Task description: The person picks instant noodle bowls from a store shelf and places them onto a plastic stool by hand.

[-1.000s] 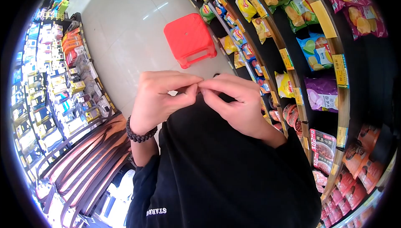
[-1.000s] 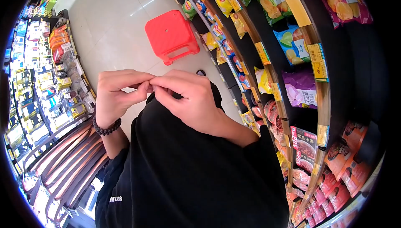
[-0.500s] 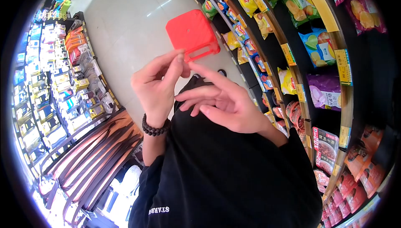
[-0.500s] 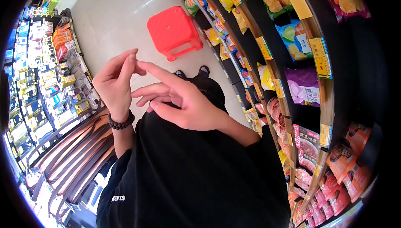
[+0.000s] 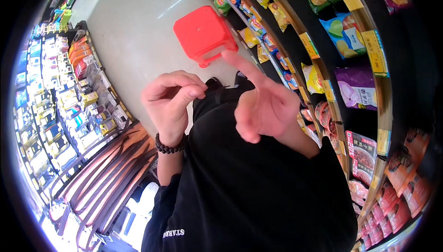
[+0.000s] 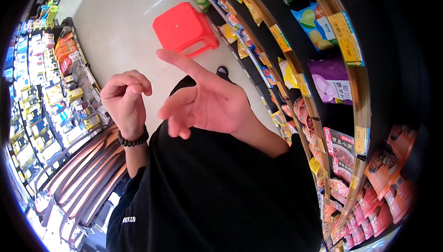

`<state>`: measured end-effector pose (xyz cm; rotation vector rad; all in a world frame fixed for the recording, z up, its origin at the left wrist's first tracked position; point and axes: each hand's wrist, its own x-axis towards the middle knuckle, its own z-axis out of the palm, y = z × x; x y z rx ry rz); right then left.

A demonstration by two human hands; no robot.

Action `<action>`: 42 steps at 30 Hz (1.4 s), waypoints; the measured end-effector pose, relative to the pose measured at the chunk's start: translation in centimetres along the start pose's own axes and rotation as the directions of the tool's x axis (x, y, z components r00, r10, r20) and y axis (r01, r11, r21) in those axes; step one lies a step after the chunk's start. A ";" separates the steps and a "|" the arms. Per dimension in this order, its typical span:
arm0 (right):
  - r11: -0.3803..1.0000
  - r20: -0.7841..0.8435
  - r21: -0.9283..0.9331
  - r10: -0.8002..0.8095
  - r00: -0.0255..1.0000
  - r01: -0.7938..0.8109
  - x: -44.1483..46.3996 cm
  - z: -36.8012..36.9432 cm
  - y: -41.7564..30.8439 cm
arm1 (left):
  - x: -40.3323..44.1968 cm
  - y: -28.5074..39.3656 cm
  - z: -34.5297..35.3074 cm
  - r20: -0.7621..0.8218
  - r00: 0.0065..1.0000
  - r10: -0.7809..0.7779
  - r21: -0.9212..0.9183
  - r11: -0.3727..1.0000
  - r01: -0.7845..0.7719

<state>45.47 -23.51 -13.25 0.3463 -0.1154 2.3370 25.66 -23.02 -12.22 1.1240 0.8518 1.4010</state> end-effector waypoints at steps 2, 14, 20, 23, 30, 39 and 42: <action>0.968 0.142 0.244 -0.086 0.986 0.050 -0.2 -0.7 0.0 | -0.1 -0.3 0.8 0.019 1.000 -0.022 0.043 0.999 0.022; 0.727 0.028 -0.529 -0.500 0.866 0.438 -5.7 -0.5 -4.4 | 0.4 -1.2 1.6 0.099 0.989 -0.110 -0.178 0.976 0.126; 0.367 -0.137 -0.926 -0.550 0.824 0.091 -6.1 0.1 -3.9 | 0.8 -0.1 4.4 0.642 0.766 -0.014 0.588 0.651 -0.480; 0.357 -0.070 -0.919 -0.564 0.823 0.166 -5.1 0.0 -2.4 | -0.3 0.0 4.9 0.831 0.543 -0.121 0.551 0.304 -0.777; 0.242 0.100 -0.928 -0.574 0.813 0.285 -3.3 1.3 -1.6 | 0.2 1.9 3.3 0.863 0.493 -0.110 0.498 0.018 -0.867; 0.238 -0.047 -0.965 -0.580 0.813 0.114 -3.2 2.2 -1.1 | 1.6 3.7 2.4 0.881 0.375 -0.288 0.324 -0.208 -0.923; 0.395 -0.254 -0.918 -0.542 0.801 -0.023 -3.4 2.4 -1.2 | 2.5 4.6 2.3 0.866 0.308 -0.393 0.197 -0.299 -0.934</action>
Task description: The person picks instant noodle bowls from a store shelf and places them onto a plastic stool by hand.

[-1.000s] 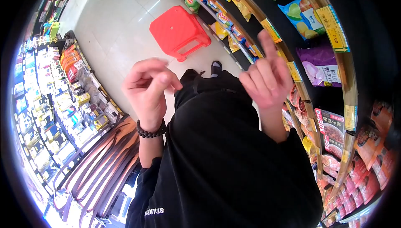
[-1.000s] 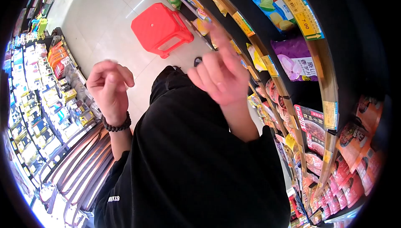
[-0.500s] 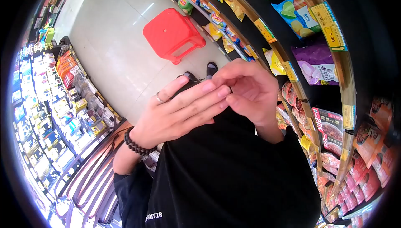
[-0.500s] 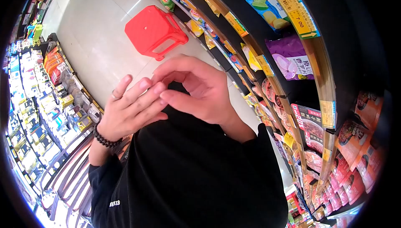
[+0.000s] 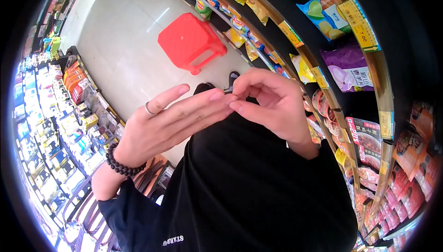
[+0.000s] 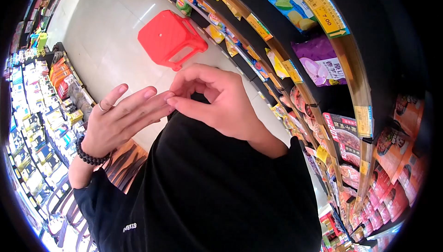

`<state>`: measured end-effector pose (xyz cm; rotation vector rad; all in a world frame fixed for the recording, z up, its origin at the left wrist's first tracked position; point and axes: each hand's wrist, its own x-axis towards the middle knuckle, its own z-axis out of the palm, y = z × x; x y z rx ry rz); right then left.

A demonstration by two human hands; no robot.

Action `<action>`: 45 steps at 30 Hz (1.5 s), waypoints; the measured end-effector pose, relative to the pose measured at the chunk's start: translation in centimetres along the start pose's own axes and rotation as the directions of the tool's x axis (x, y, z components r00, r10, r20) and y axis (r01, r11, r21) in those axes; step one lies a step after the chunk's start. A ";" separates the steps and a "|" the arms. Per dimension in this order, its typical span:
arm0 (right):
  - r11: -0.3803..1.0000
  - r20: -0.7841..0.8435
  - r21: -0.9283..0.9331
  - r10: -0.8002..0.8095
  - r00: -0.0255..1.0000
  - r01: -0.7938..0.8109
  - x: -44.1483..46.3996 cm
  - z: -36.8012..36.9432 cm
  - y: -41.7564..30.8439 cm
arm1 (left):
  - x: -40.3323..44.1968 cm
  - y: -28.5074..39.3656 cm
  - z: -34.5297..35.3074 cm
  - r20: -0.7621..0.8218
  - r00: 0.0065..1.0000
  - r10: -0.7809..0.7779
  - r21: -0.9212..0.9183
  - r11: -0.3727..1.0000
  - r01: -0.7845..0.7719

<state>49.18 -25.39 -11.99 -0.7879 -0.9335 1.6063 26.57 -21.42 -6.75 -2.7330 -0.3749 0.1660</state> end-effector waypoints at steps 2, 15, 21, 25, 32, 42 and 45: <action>0.988 -0.007 0.049 0.147 0.989 -0.147 0.0 -0.4 0.0 | 0.2 -0.8 -0.6 0.074 0.995 0.068 0.069 0.995 -0.073; 0.959 -0.178 0.087 0.281 0.943 -0.269 -0.5 -0.6 1.2 | 2.2 -2.3 -0.9 0.241 0.935 0.260 0.138 0.944 -0.298; 0.973 -0.201 0.131 0.213 0.956 -0.189 -1.0 -0.8 0.7 | 2.3 -2.1 0.5 0.128 0.964 0.233 0.073 0.967 -0.243; 0.984 -0.193 0.136 0.136 0.972 -0.111 -1.2 -0.7 0.3 | 2.6 -1.5 1.2 0.041 0.980 0.196 0.016 0.980 -0.197; 0.990 -0.177 0.143 0.033 0.984 -0.008 -1.5 -0.4 -0.1 | 2.4 0.0 2.1 -0.072 0.991 0.110 -0.070 0.991 -0.115; 0.970 -0.225 0.033 -0.228 0.947 0.242 -1.7 0.9 -0.1 | 3.3 3.0 2.8 -0.320 0.938 -0.129 -0.261 0.964 0.043; 0.961 -0.185 0.024 -0.266 0.946 0.275 -1.7 0.9 -0.3 | 3.6 4.0 3.1 -0.375 0.901 -0.218 -0.335 0.938 0.088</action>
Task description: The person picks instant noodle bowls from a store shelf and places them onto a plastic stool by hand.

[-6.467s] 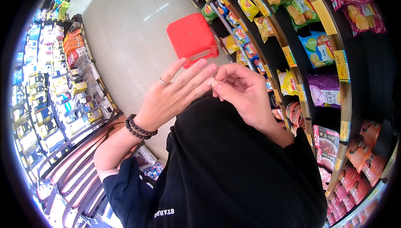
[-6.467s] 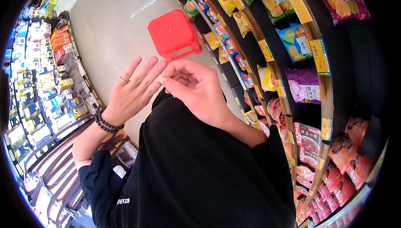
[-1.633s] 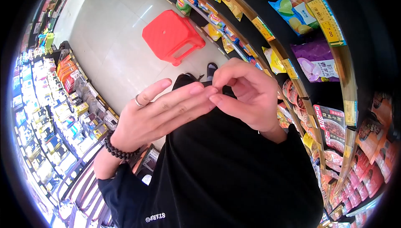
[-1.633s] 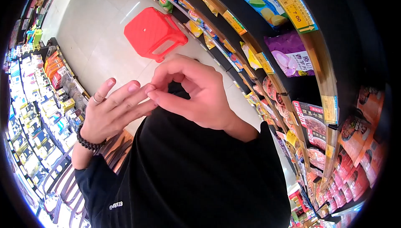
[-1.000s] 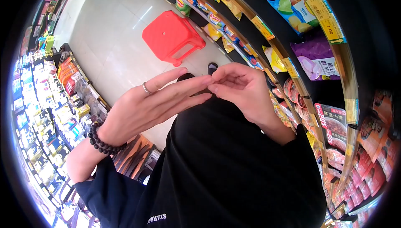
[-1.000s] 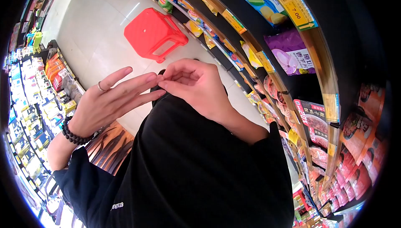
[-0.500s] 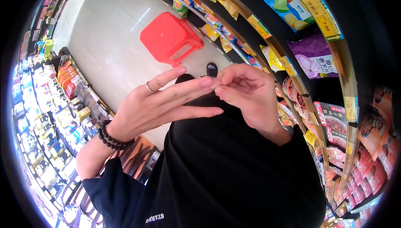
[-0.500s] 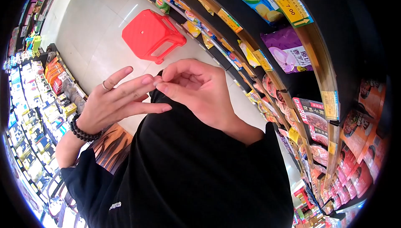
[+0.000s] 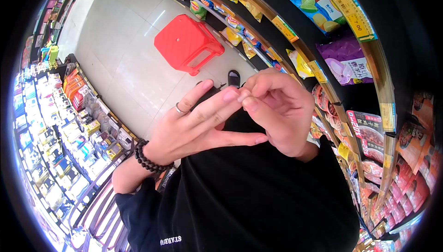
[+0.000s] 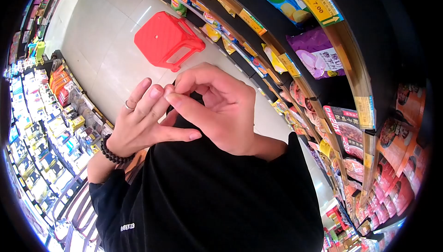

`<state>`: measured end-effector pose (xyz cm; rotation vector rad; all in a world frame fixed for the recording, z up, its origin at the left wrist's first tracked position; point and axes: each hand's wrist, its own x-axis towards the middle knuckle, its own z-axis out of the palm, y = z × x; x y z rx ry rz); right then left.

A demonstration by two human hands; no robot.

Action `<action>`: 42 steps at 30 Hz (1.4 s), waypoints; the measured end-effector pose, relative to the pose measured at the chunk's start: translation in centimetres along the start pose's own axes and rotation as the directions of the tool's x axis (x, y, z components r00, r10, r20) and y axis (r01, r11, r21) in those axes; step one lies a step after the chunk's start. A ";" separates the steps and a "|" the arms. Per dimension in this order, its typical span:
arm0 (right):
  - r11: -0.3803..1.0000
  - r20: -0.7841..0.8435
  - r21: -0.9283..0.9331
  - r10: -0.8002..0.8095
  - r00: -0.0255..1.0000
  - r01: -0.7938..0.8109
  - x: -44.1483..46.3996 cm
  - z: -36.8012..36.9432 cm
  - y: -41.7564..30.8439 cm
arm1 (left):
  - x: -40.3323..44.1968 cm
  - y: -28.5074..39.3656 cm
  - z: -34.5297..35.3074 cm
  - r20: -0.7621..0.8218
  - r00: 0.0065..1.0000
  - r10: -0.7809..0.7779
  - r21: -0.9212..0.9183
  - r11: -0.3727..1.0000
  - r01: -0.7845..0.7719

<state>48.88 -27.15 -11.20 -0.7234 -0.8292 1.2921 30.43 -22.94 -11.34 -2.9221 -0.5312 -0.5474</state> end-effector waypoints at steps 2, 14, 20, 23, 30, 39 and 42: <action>0.999 0.055 0.040 -0.008 0.998 0.006 0.2 0.0 -0.3 | 0.2 0.5 0.2 -0.061 0.997 -0.048 -0.092 0.995 0.042; 0.878 0.144 0.420 0.186 0.972 -0.230 -0.4 -0.3 1.0 | 1.3 2.1 -1.1 -0.138 0.766 -0.628 -0.873 0.442 0.205; 0.959 -0.001 0.214 0.192 0.981 -0.187 -0.7 0.2 0.2 | 3.0 1.6 -1.6 -0.035 0.787 -0.615 -0.859 0.421 0.291; 0.999 -0.038 -0.006 0.048 0.998 -0.049 -0.9 0.2 0.5 | 3.2 1.6 -1.5 -0.007 0.773 -0.634 -0.838 0.426 0.342; 0.909 0.052 -0.397 -0.116 0.992 0.127 -1.4 -0.9 1.2 | 3.2 1.1 -1.6 0.060 0.785 -0.617 -0.729 0.510 0.456; 0.778 0.082 -0.602 -0.161 0.984 0.178 -1.0 -1.2 2.1 | 2.3 0.4 -0.2 0.157 0.789 -0.594 -0.696 0.500 0.515; 0.728 0.119 -0.652 -0.177 0.977 0.211 -0.8 -1.3 2.5 | 1.8 0.0 0.2 0.261 0.735 -0.625 -0.723 0.378 0.578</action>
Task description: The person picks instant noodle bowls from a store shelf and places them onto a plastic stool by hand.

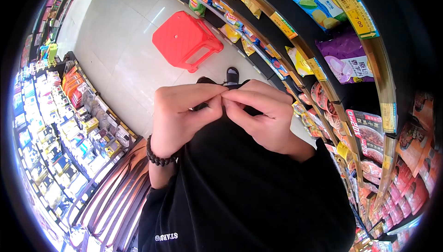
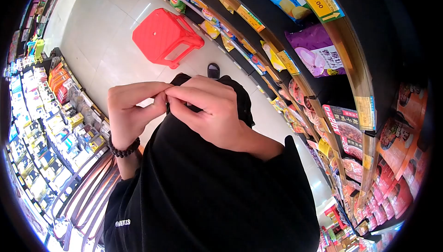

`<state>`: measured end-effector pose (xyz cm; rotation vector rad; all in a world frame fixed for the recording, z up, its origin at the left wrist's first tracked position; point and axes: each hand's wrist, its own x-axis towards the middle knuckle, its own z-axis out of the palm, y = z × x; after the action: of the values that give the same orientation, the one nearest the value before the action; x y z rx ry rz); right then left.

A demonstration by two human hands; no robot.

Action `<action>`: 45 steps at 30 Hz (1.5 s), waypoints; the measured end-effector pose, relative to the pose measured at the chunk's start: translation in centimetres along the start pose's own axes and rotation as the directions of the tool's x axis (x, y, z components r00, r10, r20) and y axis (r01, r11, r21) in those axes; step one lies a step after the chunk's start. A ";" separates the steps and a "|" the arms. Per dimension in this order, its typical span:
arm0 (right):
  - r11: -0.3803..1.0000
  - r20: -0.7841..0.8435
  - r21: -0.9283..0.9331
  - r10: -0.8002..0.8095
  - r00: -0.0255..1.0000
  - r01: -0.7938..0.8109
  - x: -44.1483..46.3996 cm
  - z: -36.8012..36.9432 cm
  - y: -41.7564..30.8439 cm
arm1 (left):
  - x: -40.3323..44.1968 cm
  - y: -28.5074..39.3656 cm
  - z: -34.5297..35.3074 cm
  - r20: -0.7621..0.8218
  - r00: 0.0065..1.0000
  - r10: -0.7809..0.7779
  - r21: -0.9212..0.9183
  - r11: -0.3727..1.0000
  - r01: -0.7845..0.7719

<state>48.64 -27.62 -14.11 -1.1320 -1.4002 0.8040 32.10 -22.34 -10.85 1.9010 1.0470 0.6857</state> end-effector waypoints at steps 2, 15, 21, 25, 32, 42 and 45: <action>1.000 0.044 -0.024 -0.013 0.999 0.014 0.1 0.0 0.3 | 0.0 -0.4 -0.2 0.013 1.000 -0.021 -0.035 0.999 0.021; 0.444 0.420 0.778 0.159 0.893 -0.445 0.9 -0.1 0.4 | -0.7 -1.1 0.3 -0.245 0.949 -0.200 -0.580 0.814 0.022; 0.435 0.413 0.793 0.129 0.902 -0.425 1.0 0.1 0.6 | -1.0 -1.9 1.0 -0.260 0.959 -0.116 -0.752 0.647 -0.126; 0.503 0.372 0.775 0.127 0.919 -0.383 0.7 0.4 0.3 | -1.5 -2.1 1.1 -0.205 0.971 -0.122 -0.803 0.588 -0.095; 0.609 0.291 0.715 0.187 0.938 -0.343 0.5 0.5 -0.4 | -1.4 -0.2 1.4 -0.226 0.957 -0.180 -0.784 0.616 -0.069; 0.595 0.239 0.750 0.164 0.957 -0.289 -0.1 0.7 -0.6 | -1.8 -1.6 1.5 -0.282 0.957 0.065 -0.565 0.795 -0.220; 0.613 0.213 0.749 0.133 0.968 -0.249 0.0 0.7 -0.5 | -1.2 -1.3 1.4 -0.328 0.909 0.256 -0.269 0.897 -0.350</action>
<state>47.88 -27.73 -13.76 -0.5359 -0.8542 1.4898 32.06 -23.53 -12.78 1.7216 0.7471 1.2669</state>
